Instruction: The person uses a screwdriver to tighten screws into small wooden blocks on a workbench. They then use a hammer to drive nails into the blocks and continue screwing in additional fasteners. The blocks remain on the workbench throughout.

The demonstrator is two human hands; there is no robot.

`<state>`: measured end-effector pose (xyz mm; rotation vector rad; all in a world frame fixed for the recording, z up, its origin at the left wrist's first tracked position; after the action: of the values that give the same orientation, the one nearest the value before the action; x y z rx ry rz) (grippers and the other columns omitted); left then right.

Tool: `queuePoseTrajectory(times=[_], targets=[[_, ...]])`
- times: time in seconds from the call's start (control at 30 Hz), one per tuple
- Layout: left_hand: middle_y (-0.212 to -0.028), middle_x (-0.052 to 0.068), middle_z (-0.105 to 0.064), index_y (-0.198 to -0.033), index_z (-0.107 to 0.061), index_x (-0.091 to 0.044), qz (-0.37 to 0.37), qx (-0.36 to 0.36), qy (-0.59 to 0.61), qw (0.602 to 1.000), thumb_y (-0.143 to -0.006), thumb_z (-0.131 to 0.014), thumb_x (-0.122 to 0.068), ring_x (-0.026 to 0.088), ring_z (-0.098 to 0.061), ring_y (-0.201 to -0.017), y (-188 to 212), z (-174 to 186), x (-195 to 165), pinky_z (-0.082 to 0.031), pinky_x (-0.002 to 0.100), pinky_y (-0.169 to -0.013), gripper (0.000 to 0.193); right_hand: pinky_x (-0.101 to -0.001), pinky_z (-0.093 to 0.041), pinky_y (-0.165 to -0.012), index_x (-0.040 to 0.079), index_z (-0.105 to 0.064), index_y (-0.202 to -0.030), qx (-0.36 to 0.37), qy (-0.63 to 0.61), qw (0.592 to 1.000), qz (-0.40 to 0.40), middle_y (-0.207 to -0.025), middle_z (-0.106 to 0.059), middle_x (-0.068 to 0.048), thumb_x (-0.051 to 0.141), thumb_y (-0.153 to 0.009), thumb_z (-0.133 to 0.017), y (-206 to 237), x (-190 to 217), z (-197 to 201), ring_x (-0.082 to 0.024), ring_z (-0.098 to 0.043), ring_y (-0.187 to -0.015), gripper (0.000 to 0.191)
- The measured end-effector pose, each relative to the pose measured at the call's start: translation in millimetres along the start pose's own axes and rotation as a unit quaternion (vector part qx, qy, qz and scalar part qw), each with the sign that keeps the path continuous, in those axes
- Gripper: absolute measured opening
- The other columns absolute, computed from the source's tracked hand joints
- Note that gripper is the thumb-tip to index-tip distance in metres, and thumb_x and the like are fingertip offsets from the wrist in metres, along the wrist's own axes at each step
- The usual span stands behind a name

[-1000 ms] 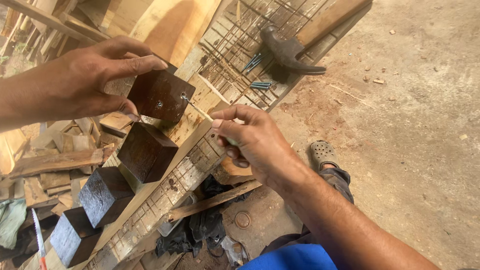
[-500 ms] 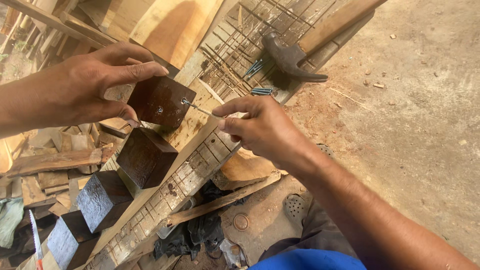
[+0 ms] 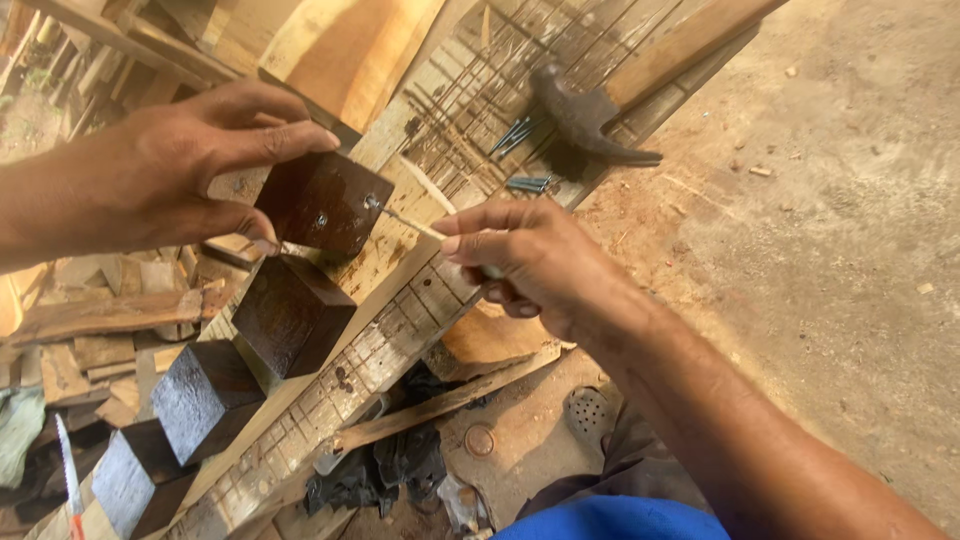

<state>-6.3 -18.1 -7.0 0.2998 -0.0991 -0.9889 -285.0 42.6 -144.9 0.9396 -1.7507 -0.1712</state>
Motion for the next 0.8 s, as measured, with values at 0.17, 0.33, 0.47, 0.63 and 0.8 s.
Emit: queuePoseTrajectory(times=[0.17,0.33,0.47,0.63,0.8], targets=[[-0.144,0.015,-0.054,-0.148,-0.051,-0.014,0.081,0.061,-0.038,0.994,-0.064,-0.082,-0.038,0.032,-0.064,-0.118,-6.0,1.8,-5.3,-0.056,0.039,-0.1,0.093,-0.0271,-0.058,-0.058,0.006,-0.068,-0.119,-0.018,0.183,0.97,0.16,-0.088,-0.073,-0.008,0.009,-0.096,-0.063,16.7,-10.1,5.4,-0.015,-0.067,-0.07,0.023],[-0.142,0.017,-0.056,-0.151,-0.051,-0.011,0.046,0.027,-0.034,0.998,-0.067,-0.08,-0.037,0.034,-0.063,-0.121,1.4,-2.2,-1.8,-0.057,0.038,-0.101,0.092,-0.0303,-0.061,-0.061,0.006,-0.071,-0.118,-0.124,0.383,0.796,0.452,-0.089,-0.075,-0.012,0.01,-0.099,-0.063,22.9,-19.9,-14.1,-0.017,-0.071,-0.071,0.021],[-0.141,0.017,-0.056,-0.15,-0.05,-0.01,0.056,0.026,-0.017,0.998,-0.064,-0.081,-0.037,0.033,-0.064,-0.12,4.4,-4.5,-0.6,-0.058,0.04,-0.101,0.095,-0.0328,-0.046,-0.056,0.001,-0.072,-0.116,-0.063,0.092,0.969,0.22,-0.088,-0.072,-0.022,0.009,-0.101,-0.066,15.7,-8.0,-11.8,-0.019,-0.058,-0.067,0.019],[-0.144,0.017,-0.055,-0.149,-0.052,-0.011,0.069,0.038,-0.032,0.996,-0.064,-0.083,-0.039,0.033,-0.064,-0.12,-4.2,2.0,-6.3,-0.058,0.039,-0.099,0.094,-0.0449,-0.062,-0.067,0.006,-0.072,-0.12,-0.066,0.219,0.957,0.178,-0.105,-0.076,-0.022,0.014,-0.1,-0.067,18.0,-10.2,-5.3,-0.028,-0.075,-0.081,0.022],[-0.142,0.019,-0.055,-0.148,-0.052,-0.009,0.046,0.017,-0.036,0.998,-0.065,-0.081,-0.037,0.035,-0.063,-0.122,0.6,-3.8,-3.7,-0.058,0.039,-0.099,0.093,-0.0283,-0.068,-0.067,0.01,-0.07,-0.123,-0.076,0.412,0.838,0.351,-0.11,-0.078,-0.011,0.012,-0.102,-0.063,12.6,-22.8,-10.3,-0.014,-0.077,-0.08,0.022]])
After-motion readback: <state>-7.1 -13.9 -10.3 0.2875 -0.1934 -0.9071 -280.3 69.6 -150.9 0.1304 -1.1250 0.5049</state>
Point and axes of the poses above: each hand's wrist, its own y-axis away from the middle knuckle, its own z-axis out of the back of the hand, x = y × z, the point moved 1 cm from there along -y, towards the middle knuckle
